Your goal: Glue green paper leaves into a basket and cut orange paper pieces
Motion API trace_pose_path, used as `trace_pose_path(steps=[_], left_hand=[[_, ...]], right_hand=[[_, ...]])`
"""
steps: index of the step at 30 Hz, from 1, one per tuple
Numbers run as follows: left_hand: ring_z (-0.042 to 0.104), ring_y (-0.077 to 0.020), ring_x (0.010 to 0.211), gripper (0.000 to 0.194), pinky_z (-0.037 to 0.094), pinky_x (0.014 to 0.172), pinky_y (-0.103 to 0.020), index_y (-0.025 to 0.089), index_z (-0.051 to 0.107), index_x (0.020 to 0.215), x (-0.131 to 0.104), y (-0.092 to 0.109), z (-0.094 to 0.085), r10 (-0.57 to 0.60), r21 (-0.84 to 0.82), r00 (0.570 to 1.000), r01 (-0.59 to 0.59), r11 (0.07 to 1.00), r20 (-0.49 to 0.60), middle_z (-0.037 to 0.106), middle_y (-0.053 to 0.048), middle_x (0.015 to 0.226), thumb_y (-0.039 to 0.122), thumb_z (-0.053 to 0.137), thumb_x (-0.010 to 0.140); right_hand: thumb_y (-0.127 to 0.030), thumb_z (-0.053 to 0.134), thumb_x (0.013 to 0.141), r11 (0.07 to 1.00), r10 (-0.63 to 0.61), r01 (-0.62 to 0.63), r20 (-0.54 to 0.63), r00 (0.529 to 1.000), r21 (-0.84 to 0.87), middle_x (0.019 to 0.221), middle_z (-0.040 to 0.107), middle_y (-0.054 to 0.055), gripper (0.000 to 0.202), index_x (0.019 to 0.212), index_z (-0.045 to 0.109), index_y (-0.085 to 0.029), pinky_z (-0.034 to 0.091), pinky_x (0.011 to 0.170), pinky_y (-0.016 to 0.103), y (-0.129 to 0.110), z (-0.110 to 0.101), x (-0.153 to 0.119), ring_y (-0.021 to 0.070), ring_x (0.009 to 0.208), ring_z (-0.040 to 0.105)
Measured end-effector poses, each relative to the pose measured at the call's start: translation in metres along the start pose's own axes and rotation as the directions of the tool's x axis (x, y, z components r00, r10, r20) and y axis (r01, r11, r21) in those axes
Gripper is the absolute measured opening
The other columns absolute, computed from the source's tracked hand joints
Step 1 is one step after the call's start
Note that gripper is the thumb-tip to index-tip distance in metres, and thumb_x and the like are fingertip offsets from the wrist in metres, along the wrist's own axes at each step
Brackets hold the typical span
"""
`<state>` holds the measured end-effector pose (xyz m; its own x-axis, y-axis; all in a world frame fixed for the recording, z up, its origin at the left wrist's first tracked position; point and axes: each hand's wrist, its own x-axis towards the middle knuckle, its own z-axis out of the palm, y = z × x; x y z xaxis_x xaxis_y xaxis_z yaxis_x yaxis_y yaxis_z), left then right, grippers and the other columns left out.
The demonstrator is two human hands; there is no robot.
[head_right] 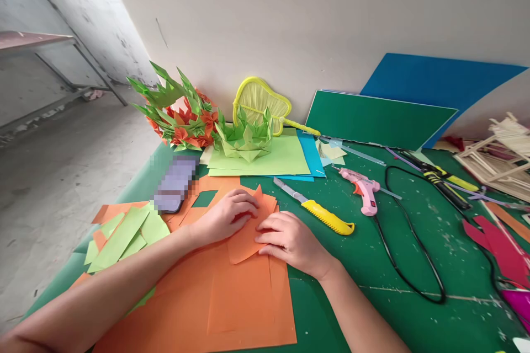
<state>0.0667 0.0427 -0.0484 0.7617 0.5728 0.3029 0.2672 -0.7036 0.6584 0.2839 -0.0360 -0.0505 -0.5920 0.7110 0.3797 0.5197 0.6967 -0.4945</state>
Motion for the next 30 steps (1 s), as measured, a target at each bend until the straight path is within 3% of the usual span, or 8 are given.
trace_pose_path(steps=[2,5,8,11,15,19,26,30], left_hand=[[0.054,-0.0196,0.095,0.015,0.043,0.088,-0.034,0.020,0.066,0.083,0.001,0.004,0.000,-0.027,-0.003,0.999,0.026,1.000,-0.046,0.067,-0.005,0.096,0.012,0.054,0.084],[0.053,-0.0138,0.075,0.003,0.044,0.070,-0.027,0.018,0.063,0.080,0.002,0.012,0.001,-0.186,-0.212,0.970,0.151,0.966,-0.156,0.063,-0.003,0.084,0.021,0.063,0.082],[0.046,-0.0098,0.064,0.019,0.039,0.059,-0.023,0.017,0.058,0.075,0.003,0.023,0.004,-0.334,-0.470,0.923,0.213,0.857,-0.192,0.055,0.000,0.073,0.031,0.071,0.077],[0.043,-0.0078,0.059,0.032,0.034,0.056,-0.022,0.016,0.055,0.073,0.003,0.035,0.008,-0.491,-0.745,0.871,0.324,0.583,-0.005,0.051,0.003,0.067,0.041,0.074,0.074],[0.040,-0.0053,0.054,0.040,0.030,0.053,-0.020,0.015,0.054,0.073,0.001,0.047,0.012,-0.550,-0.871,0.778,0.462,0.171,0.305,0.049,0.005,0.062,0.046,0.079,0.067],[0.039,-0.0036,0.053,0.042,0.027,0.052,-0.018,0.014,0.054,0.071,0.000,0.051,0.015,-0.545,-0.875,0.723,0.483,-0.042,0.425,0.050,0.005,0.061,0.044,0.082,0.063],[0.042,-0.0031,0.055,0.040,0.033,0.058,-0.019,0.014,0.054,0.069,0.001,0.053,0.017,-0.545,-0.914,0.755,0.402,-0.054,0.364,0.059,0.002,0.068,0.041,0.083,0.063],[0.044,-0.0041,0.055,0.040,0.033,0.057,-0.020,0.014,0.053,0.070,0.000,0.051,0.019,-0.573,-0.913,0.769,0.400,0.087,0.282,0.059,0.002,0.068,0.044,0.079,0.068]], right_hand=[[-0.042,0.061,0.087,0.999,0.022,-0.023,0.004,1.000,0.044,0.101,0.071,0.007,0.025,0.102,0.070,-0.025,0.049,0.083,0.039,-0.001,0.001,0.001,0.0218,0.094,0.064],[-0.031,0.060,0.089,0.990,0.120,-0.107,-0.154,0.981,0.092,0.091,0.072,0.004,0.013,0.098,0.069,-0.025,0.049,0.081,0.037,-0.006,0.003,0.004,0.0199,0.087,0.065],[-0.018,0.059,0.088,0.960,0.279,-0.246,-0.393,0.876,0.132,0.082,0.069,0.002,0.009,0.089,0.066,-0.023,0.050,0.073,0.033,-0.015,0.005,0.008,0.0177,0.080,0.063],[-0.015,0.061,0.085,0.947,0.320,-0.273,-0.504,0.802,0.167,0.081,0.068,0.002,0.011,0.090,0.066,-0.023,0.051,0.069,0.032,-0.025,0.007,0.012,0.0171,0.076,0.062],[-0.013,0.060,0.084,0.958,0.287,-0.234,-0.543,0.789,0.165,0.081,0.069,0.002,0.014,0.090,0.067,-0.024,0.052,0.067,0.032,-0.036,0.008,0.017,0.0170,0.075,0.063],[-0.012,0.060,0.084,0.959,0.285,-0.234,-0.545,0.789,0.161,0.081,0.070,0.003,0.015,0.090,0.067,-0.024,0.053,0.067,0.033,-0.040,0.008,0.018,0.0178,0.074,0.064],[-0.011,0.063,0.082,0.942,0.332,-0.296,-0.573,0.749,0.159,0.084,0.072,0.002,0.016,0.090,0.066,-0.025,0.054,0.074,0.034,-0.041,0.012,0.016,0.0181,0.079,0.066],[-0.009,0.063,0.081,0.948,0.308,-0.296,-0.583,0.752,0.118,0.085,0.073,0.000,0.017,0.088,0.065,-0.025,0.055,0.073,0.031,-0.042,0.013,0.015,0.0171,0.079,0.067]])
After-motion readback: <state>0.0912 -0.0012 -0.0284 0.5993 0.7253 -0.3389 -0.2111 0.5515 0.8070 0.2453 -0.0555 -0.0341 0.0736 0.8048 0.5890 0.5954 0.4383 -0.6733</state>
